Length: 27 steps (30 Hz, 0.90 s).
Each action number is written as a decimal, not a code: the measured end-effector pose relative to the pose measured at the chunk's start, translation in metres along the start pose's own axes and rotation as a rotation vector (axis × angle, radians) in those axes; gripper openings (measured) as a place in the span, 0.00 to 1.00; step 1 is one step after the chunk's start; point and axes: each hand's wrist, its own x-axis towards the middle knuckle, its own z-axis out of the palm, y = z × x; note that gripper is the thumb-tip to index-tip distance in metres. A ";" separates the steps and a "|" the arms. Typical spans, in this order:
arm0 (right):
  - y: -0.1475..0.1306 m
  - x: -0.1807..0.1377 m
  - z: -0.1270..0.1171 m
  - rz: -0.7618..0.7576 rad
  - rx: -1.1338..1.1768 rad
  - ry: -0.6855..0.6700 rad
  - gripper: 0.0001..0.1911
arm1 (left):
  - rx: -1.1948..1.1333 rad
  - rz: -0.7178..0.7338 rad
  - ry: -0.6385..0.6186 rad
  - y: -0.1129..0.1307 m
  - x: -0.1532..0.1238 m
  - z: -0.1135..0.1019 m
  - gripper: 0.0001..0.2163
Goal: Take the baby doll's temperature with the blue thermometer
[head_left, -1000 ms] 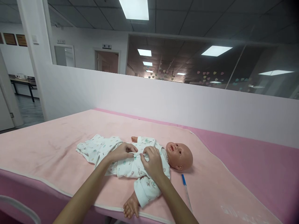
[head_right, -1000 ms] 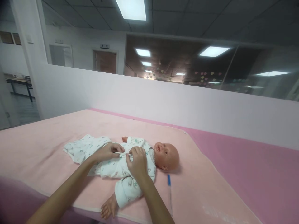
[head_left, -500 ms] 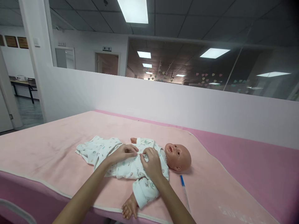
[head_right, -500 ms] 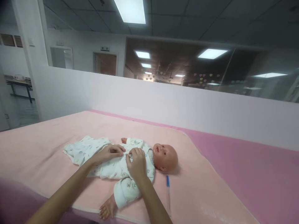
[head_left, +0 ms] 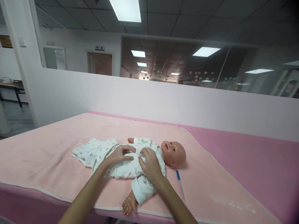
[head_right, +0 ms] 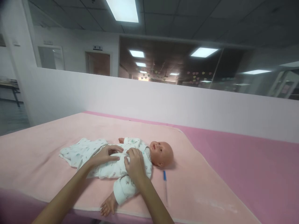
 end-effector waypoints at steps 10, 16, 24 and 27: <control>0.026 -0.113 -0.080 0.629 -0.659 -0.120 0.11 | 0.155 0.185 0.166 0.038 0.019 0.003 0.12; 0.034 -0.121 -0.096 0.824 -0.623 -0.095 0.13 | 0.081 0.388 0.033 0.064 0.048 0.040 0.13; -0.013 -0.029 -0.129 0.715 0.166 0.142 0.11 | -0.169 0.161 -0.001 0.041 0.054 0.055 0.19; -0.013 0.007 -0.117 0.680 0.399 0.094 0.10 | -0.346 0.104 0.084 0.038 0.054 0.050 0.20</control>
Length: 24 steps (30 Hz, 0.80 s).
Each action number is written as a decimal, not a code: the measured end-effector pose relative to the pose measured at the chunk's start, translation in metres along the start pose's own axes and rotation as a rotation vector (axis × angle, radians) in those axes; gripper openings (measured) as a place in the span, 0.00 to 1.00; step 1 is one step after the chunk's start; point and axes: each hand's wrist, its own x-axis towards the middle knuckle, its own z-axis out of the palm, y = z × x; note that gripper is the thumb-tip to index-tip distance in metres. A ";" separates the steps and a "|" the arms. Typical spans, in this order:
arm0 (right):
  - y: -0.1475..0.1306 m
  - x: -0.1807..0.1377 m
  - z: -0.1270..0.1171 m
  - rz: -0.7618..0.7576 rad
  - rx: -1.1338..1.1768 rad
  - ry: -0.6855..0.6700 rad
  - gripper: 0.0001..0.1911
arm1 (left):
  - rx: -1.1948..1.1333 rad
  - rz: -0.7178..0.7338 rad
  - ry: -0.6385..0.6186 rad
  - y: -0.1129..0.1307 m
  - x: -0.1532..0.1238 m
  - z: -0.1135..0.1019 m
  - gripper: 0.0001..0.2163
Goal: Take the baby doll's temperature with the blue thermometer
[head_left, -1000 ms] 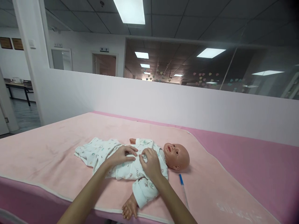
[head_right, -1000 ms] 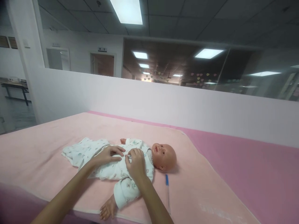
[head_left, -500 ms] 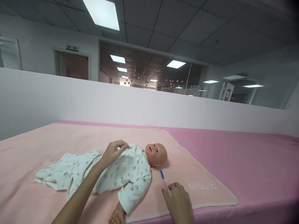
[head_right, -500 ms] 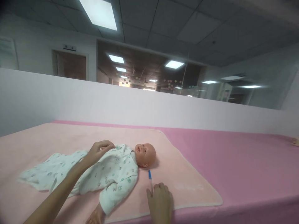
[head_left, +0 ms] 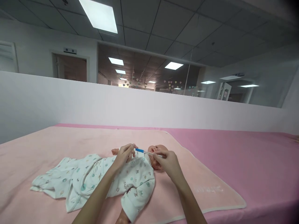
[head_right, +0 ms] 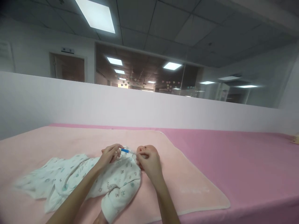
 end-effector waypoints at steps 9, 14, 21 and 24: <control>-0.002 0.038 0.047 0.012 0.578 -0.159 0.16 | -0.281 -0.064 0.221 -0.006 0.004 0.001 0.21; -0.016 0.060 0.062 0.013 0.468 -0.367 0.23 | -0.354 -0.102 0.227 -0.010 0.005 0.005 0.21; -0.076 0.092 0.018 -0.533 0.028 0.104 0.24 | -0.429 -0.122 0.336 -0.024 0.010 0.000 0.22; -0.071 0.087 0.024 -0.536 -0.031 0.112 0.20 | -0.462 -0.181 0.383 -0.031 0.013 -0.002 0.21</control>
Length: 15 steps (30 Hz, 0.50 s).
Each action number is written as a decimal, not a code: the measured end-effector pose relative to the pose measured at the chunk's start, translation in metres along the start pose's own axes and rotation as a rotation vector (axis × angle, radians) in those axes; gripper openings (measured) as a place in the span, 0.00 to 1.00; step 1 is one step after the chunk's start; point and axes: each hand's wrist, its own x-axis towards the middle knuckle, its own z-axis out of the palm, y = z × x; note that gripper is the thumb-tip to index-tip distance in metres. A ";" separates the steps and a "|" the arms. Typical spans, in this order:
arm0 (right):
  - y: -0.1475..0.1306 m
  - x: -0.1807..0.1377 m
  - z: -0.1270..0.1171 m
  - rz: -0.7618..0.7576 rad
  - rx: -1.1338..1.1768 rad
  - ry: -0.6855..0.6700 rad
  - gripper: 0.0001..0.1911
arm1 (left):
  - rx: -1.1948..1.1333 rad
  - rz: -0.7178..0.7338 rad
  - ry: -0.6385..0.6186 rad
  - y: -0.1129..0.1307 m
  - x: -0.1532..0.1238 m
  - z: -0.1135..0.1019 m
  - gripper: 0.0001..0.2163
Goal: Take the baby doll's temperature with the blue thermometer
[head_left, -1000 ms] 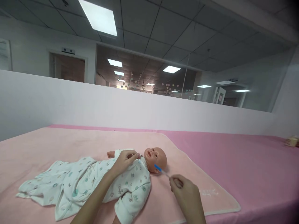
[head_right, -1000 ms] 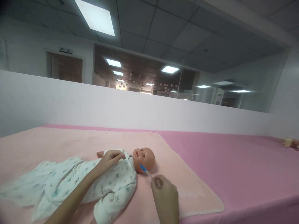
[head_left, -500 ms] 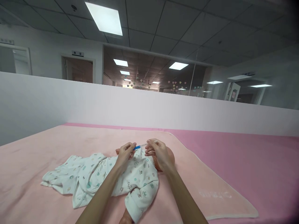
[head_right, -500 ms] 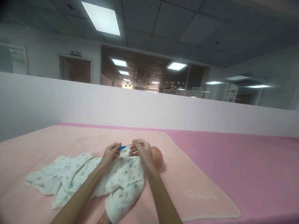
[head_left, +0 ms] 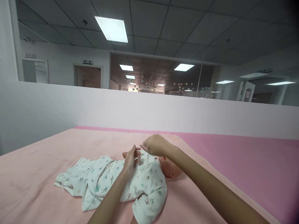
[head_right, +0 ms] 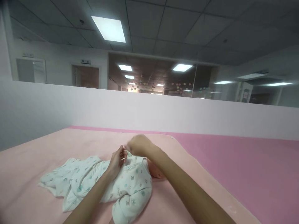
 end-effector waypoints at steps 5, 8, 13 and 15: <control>0.016 -0.010 -0.010 0.008 -0.045 -0.031 0.20 | 0.000 -0.025 -0.009 -0.003 0.000 0.000 0.17; 0.021 -0.016 -0.010 0.012 -0.082 -0.071 0.18 | 0.006 -0.037 -0.010 -0.004 0.000 0.000 0.16; 0.014 -0.043 0.020 -0.008 -0.114 -0.154 0.18 | 0.027 -0.012 -0.040 -0.010 0.004 -0.001 0.17; 0.005 -0.053 0.027 -0.021 -0.111 -0.200 0.20 | -0.009 0.021 -0.040 -0.013 0.005 -0.002 0.16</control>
